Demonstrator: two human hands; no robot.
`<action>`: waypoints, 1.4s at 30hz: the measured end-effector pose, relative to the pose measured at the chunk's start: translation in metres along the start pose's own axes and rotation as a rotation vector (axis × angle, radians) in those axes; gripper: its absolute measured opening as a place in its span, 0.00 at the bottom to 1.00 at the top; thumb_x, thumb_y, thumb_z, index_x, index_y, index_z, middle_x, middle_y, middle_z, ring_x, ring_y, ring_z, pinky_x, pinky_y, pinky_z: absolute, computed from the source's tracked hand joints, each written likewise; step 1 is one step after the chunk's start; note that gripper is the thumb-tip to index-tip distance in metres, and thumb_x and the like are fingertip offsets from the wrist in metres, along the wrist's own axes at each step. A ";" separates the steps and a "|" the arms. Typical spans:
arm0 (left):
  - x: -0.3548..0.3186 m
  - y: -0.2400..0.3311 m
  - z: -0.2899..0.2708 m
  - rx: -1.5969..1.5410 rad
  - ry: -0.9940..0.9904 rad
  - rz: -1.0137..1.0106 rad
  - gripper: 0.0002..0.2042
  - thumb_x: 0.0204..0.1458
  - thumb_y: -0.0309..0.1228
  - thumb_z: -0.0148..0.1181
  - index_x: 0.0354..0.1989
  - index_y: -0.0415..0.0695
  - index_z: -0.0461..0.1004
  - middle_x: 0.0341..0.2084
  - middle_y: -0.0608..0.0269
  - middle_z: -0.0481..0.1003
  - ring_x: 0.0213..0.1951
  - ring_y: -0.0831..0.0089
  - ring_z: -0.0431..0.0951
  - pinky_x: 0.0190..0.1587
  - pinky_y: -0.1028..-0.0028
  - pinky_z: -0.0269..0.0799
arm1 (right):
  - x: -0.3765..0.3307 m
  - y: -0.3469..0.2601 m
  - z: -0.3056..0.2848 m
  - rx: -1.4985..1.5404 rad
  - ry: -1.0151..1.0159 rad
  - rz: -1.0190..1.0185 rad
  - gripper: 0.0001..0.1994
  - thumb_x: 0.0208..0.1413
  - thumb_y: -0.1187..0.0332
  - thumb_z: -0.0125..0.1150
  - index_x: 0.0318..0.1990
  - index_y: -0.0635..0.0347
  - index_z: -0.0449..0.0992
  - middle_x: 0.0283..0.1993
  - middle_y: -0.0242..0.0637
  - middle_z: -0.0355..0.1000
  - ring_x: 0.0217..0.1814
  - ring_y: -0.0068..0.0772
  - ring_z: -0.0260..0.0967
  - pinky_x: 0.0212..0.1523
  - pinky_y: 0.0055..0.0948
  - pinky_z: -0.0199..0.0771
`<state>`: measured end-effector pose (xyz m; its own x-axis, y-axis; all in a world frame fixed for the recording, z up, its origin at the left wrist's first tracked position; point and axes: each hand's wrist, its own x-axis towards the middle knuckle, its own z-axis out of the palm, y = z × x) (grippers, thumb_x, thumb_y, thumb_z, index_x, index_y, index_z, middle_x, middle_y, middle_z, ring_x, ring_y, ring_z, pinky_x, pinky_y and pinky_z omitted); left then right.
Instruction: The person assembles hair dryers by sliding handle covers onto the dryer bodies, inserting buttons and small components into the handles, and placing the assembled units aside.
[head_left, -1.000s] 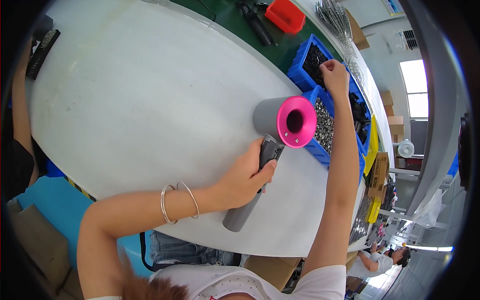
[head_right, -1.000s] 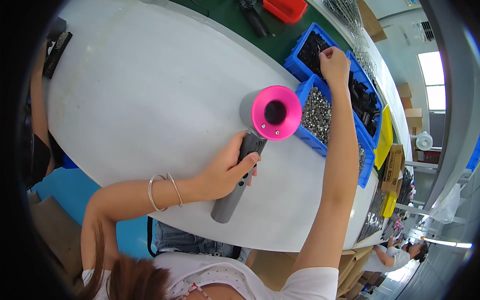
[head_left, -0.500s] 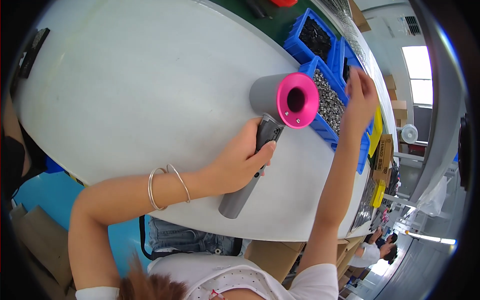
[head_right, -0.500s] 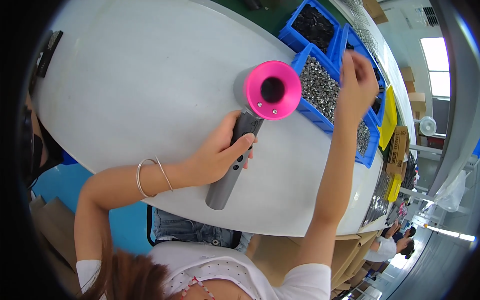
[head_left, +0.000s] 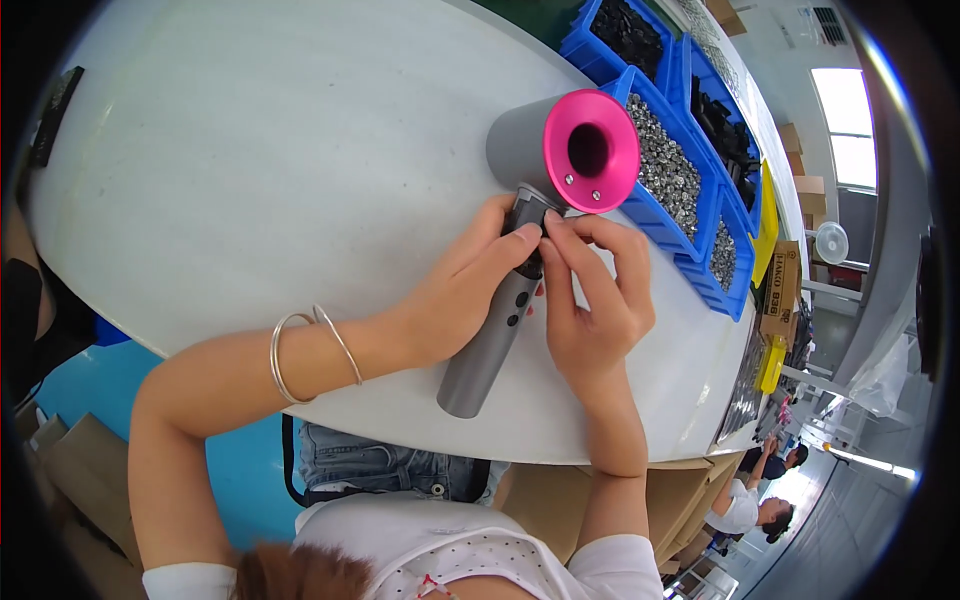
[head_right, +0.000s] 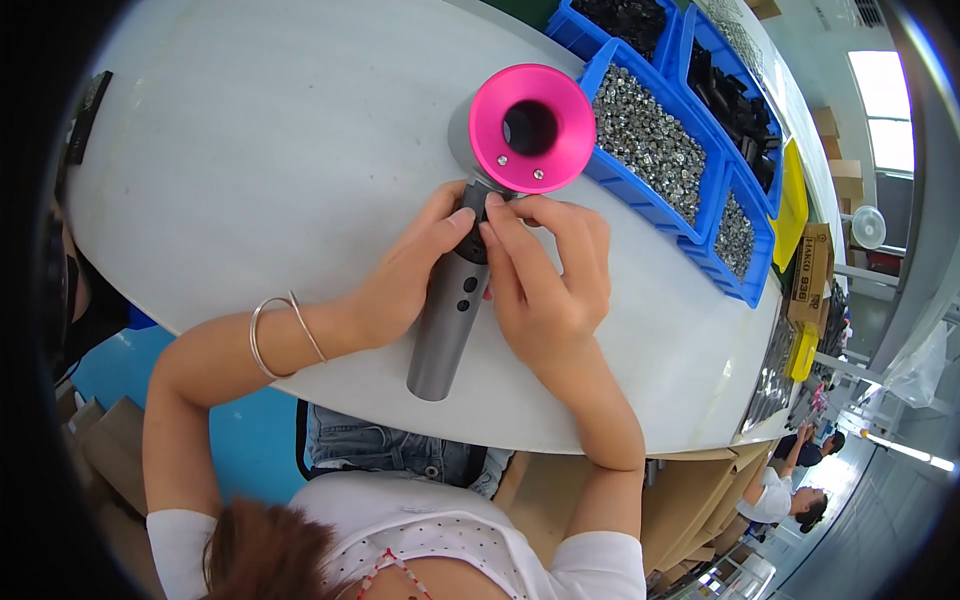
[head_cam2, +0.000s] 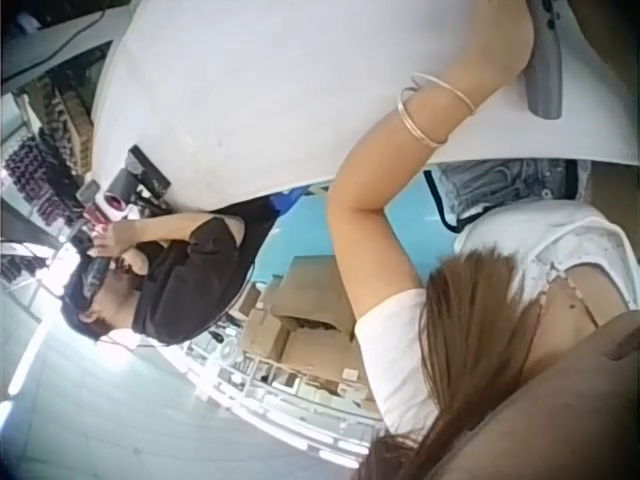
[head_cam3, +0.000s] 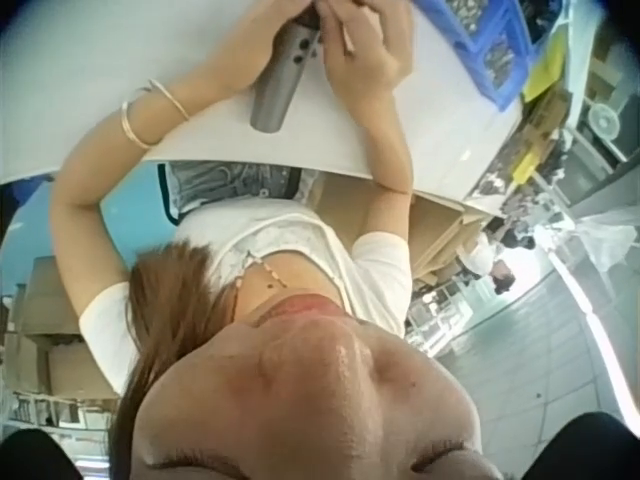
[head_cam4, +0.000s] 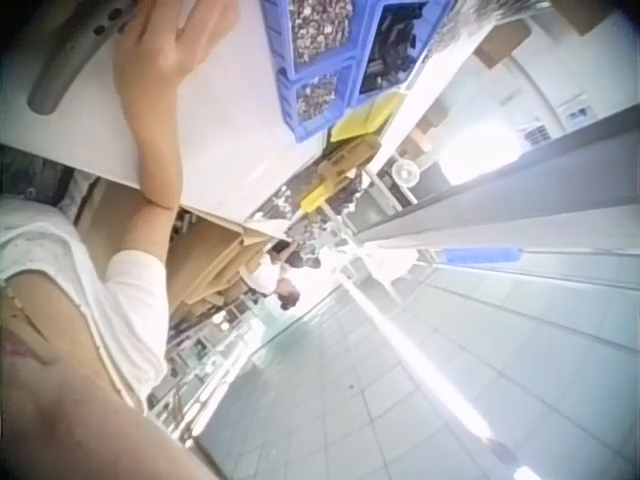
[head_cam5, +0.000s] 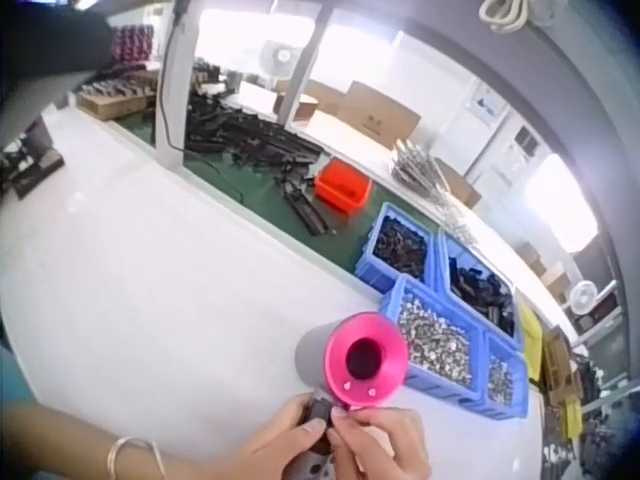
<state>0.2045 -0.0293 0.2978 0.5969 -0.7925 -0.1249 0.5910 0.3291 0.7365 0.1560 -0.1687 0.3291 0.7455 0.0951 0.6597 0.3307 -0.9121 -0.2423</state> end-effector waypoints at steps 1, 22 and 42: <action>-0.001 -0.002 -0.002 0.004 0.008 0.000 0.22 0.62 0.43 0.39 0.58 0.41 0.54 0.43 0.60 0.66 0.41 0.76 0.70 0.43 0.74 0.70 | -0.002 -0.004 0.001 -0.005 -0.028 0.016 0.14 0.39 0.82 0.65 0.37 0.65 0.80 0.34 0.37 0.70 0.35 0.36 0.66 0.30 0.29 0.65; -0.004 0.118 -0.054 0.833 -0.066 0.547 0.41 0.53 0.62 0.33 0.40 0.28 0.73 0.37 0.39 0.75 0.36 0.59 0.78 0.39 0.70 0.74 | -0.020 -0.060 -0.023 0.620 -0.684 0.806 0.21 0.44 0.75 0.66 0.47 0.63 0.65 0.25 0.33 0.71 0.25 0.24 0.69 0.29 0.26 0.70; 0.019 0.057 -0.054 0.612 -0.027 0.562 0.22 0.50 0.41 0.46 0.42 0.33 0.71 0.37 0.53 0.76 0.41 0.70 0.76 0.46 0.73 0.71 | -0.007 -0.050 -0.007 0.558 -0.826 0.842 0.30 0.49 0.67 0.66 0.55 0.66 0.56 0.27 0.50 0.72 0.27 0.56 0.72 0.29 0.39 0.72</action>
<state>0.2786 0.0024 0.3017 0.6975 -0.6078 0.3795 -0.1951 0.3485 0.9168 0.1297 -0.1270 0.3415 0.9074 -0.0234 -0.4196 -0.3640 -0.5428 -0.7569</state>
